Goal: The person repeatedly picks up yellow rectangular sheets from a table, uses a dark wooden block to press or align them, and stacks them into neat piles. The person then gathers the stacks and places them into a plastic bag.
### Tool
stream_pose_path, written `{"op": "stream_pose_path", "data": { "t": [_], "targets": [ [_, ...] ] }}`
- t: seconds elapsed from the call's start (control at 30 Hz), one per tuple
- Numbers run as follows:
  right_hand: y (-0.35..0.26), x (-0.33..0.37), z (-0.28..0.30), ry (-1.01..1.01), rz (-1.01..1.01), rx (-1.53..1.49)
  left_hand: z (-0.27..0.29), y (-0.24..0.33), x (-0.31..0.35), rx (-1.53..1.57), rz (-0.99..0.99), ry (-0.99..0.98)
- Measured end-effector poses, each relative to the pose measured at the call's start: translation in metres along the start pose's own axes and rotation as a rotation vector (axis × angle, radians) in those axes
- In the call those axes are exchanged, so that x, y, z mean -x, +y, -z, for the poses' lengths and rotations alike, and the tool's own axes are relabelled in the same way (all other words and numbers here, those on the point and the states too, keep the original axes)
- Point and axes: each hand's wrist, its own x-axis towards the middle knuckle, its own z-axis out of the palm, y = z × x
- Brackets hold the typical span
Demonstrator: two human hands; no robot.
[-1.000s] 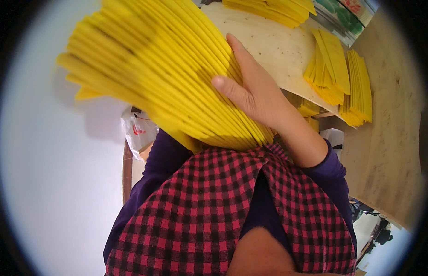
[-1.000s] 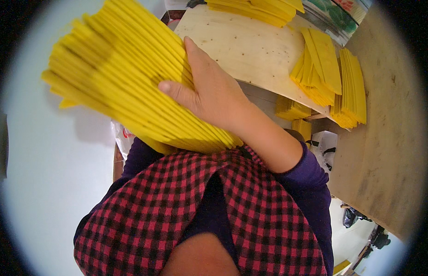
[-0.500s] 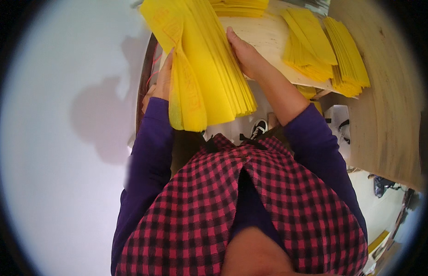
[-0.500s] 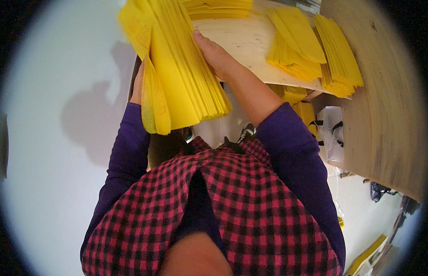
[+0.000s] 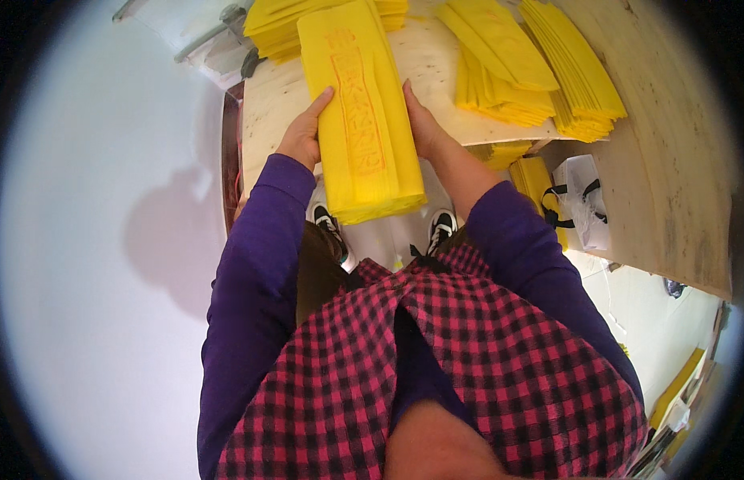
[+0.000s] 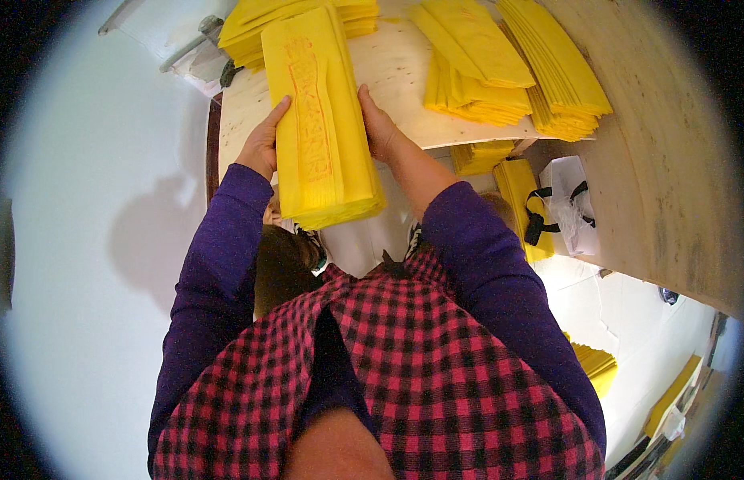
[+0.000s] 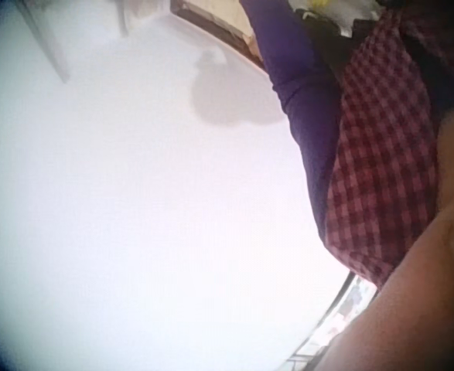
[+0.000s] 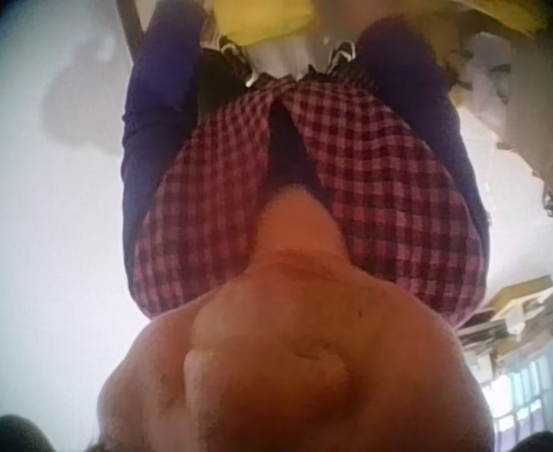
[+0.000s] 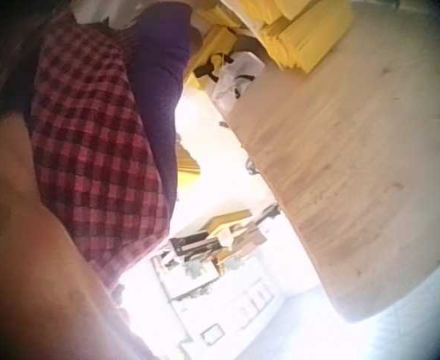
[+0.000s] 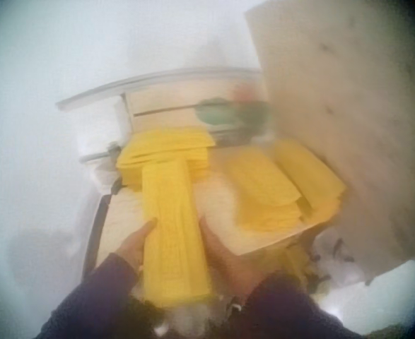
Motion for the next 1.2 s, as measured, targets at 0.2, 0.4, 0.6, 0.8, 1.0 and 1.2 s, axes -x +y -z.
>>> {"op": "stream_pose_path", "data": {
  "t": [0.2, 0.4, 0.6, 0.8, 1.0, 1.2],
  "targets": [
    [0.007, -0.013, 0.02, 0.118, -0.025, 0.015, 0.005, -0.013, -0.021, -0.144, -0.063, 0.09],
    [0.012, -0.026, 0.033, 0.059, -0.04, 0.059, 0.016, -0.022, -0.021, -0.168, -0.072, 0.087],
    [0.008, -0.023, 0.029, 0.068, 0.007, 0.076, 0.013, -0.031, -0.013, -0.241, -0.189, 0.107],
    [-0.002, -0.026, 0.024, 0.09, -0.04, 0.054, 0.005, -0.051, 0.016, -0.317, -0.385, 0.139],
    [-0.011, -0.032, 0.027, 0.105, 0.015, 0.134, 0.006, -0.064, 0.012, -0.47, -0.609, 0.02],
    [-0.008, -0.031, 0.023, 0.151, -0.013, 0.147, 0.021, -0.071, 0.004, -0.636, -0.693, 0.036]
  ]
}}
